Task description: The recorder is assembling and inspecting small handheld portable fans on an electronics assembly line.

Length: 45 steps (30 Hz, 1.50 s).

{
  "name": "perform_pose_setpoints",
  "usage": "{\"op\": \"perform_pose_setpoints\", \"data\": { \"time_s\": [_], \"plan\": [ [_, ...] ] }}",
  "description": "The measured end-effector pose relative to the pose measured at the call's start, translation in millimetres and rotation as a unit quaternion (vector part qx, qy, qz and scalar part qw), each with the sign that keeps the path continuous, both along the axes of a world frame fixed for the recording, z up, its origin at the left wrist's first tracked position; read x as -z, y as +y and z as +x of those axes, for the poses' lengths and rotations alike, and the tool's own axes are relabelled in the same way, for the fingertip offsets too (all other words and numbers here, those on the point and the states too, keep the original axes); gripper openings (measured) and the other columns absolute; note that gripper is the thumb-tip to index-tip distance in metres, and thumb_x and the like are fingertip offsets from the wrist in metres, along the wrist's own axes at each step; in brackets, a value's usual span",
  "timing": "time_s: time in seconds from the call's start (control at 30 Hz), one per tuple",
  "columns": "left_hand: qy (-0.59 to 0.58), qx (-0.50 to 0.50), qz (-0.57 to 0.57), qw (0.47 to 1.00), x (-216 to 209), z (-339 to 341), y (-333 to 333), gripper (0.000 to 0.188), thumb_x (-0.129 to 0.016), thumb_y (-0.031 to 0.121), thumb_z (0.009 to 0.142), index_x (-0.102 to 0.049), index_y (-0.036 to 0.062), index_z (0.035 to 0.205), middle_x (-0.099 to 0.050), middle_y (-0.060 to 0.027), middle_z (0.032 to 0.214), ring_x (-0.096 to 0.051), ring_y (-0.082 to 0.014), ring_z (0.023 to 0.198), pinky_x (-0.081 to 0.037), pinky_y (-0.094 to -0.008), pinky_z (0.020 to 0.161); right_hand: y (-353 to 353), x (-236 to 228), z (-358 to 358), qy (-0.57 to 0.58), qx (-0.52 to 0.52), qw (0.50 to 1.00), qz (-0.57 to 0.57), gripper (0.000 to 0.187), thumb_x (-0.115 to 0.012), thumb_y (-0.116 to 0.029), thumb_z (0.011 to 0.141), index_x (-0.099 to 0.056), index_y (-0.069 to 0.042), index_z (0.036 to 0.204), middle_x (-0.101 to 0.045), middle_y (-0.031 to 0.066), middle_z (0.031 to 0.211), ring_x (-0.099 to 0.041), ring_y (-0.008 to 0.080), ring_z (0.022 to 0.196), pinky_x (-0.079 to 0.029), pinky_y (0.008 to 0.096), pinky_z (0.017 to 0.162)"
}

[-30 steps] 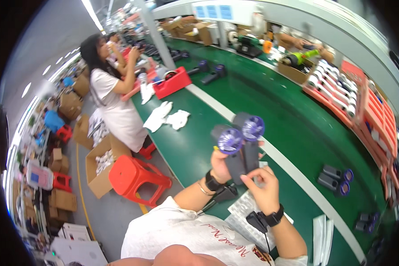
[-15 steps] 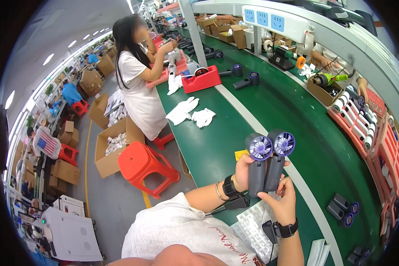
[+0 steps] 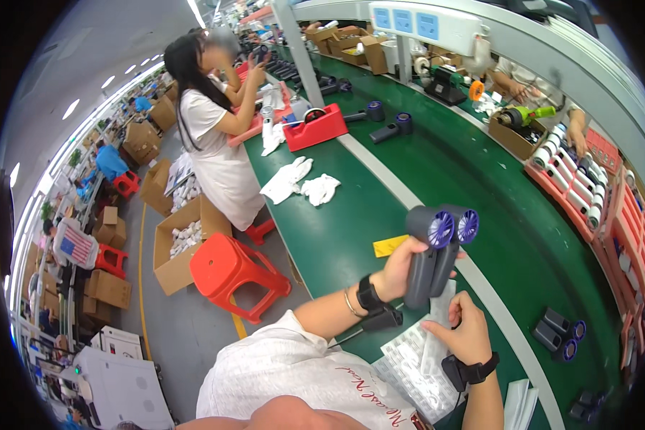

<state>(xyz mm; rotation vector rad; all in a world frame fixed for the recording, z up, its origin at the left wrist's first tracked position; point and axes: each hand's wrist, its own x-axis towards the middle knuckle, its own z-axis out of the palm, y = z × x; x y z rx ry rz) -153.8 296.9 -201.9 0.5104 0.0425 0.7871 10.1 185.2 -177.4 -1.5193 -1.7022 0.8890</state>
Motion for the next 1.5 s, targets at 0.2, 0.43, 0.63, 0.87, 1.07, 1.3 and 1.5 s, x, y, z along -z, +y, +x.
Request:
{"op": "perform_pose_setpoints", "data": {
  "time_s": [0.2,0.43,0.63,0.87,1.07,1.3,1.5],
  "plan": [
    [0.307,0.057,0.261,0.913,-9.5,36.6,69.3,0.054,-0.057,0.032,0.078,-0.048,0.0012,0.122,-0.057,-0.0093,0.11,-0.056,-0.0194,0.089,-0.048,-0.0316,0.077,-18.5,31.3,40.8,0.009,0.078,0.996,-0.031,0.04,-0.081,-0.019,0.067,-0.046,-0.006,0.08,-0.05,-0.0027,0.061,-0.045,0.0061,0.054,-0.037,0.0214,0.051],
    [0.445,-0.108,0.776,0.434,4.5,119.1,118.0,0.053,-0.066,0.034,0.072,-0.053,0.0086,0.116,-0.05,-0.0156,0.12,-0.05,-0.0325,0.108,-0.042,-0.0382,0.091,-29.4,42.4,19.8,-0.084,0.054,0.995,-0.022,0.043,-0.079,-0.02,0.071,-0.042,-0.007,0.089,-0.058,0.004,0.063,-0.054,0.0112,0.054,-0.042,0.0238,0.051],
    [0.403,-0.102,0.819,0.396,32.4,145.4,141.6,0.057,-0.071,0.04,0.071,-0.054,0.0087,0.115,-0.046,-0.0189,0.128,-0.045,-0.0373,0.117,-0.037,-0.0407,0.098,-16.5,54.6,32.0,0.077,0.034,0.994,-0.068,0.046,-0.079,-0.016,0.071,-0.038,-0.007,0.092,-0.06,0.0031,0.068,-0.055,0.0086,0.058,-0.041,0.0232,0.052],
    [0.409,0.019,0.465,0.785,-26.5,76.9,74.8,0.041,-0.063,0.03,0.086,-0.054,0.0014,0.115,-0.052,-0.016,0.123,-0.051,-0.0239,0.115,-0.041,-0.0326,0.094,-14.3,42.9,47.7,0.261,0.09,0.961,-0.016,0.041,-0.074,-0.007,0.076,-0.036,-0.009,0.092,-0.06,0.0012,0.074,-0.052,0.0027,0.061,-0.039,0.0181,0.054],
    [0.378,0.018,0.306,0.874,-19.0,27.8,14.5,0.024,-0.059,0.023,0.09,-0.06,0.0021,0.101,-0.065,-0.0045,0.081,-0.063,-0.0124,0.081,-0.049,-0.0241,0.074,-12.9,30.2,23.3,0.285,0.037,0.957,-0.043,0.036,-0.073,-0.007,0.078,-0.039,-0.009,0.093,-0.058,-0.001,0.073,-0.049,-0.0003,0.061,-0.036,0.0158,0.053],
    [0.403,-0.046,0.284,0.869,4.4,11.5,-7.1,0.016,-0.058,0.021,0.09,-0.059,0.0051,0.089,-0.061,0.0014,0.073,-0.057,-0.0038,0.067,-0.043,-0.0179,0.059,0.3,23.3,5.7,0.217,0.095,0.97,0.051,0.021,-0.072,-0.009,0.078,-0.053,-0.006,0.086,-0.054,-0.0045,0.074,-0.041,0.0003,0.059,-0.033,0.0167,0.052],
    [0.354,-0.049,0.224,0.907,14.5,14.6,-8.0,0.017,-0.057,0.022,0.091,-0.059,0.0062,0.086,-0.058,0.0039,0.071,-0.052,-0.0021,0.062,-0.04,-0.0178,0.056,2.4,32.5,3.2,0.113,0.113,0.975,0.157,0.015,-0.072,-0.006,0.076,-0.059,-0.007,0.083,-0.053,-0.0041,0.077,-0.04,0.0032,0.062,-0.033,0.0183,0.054]
  ]
}}
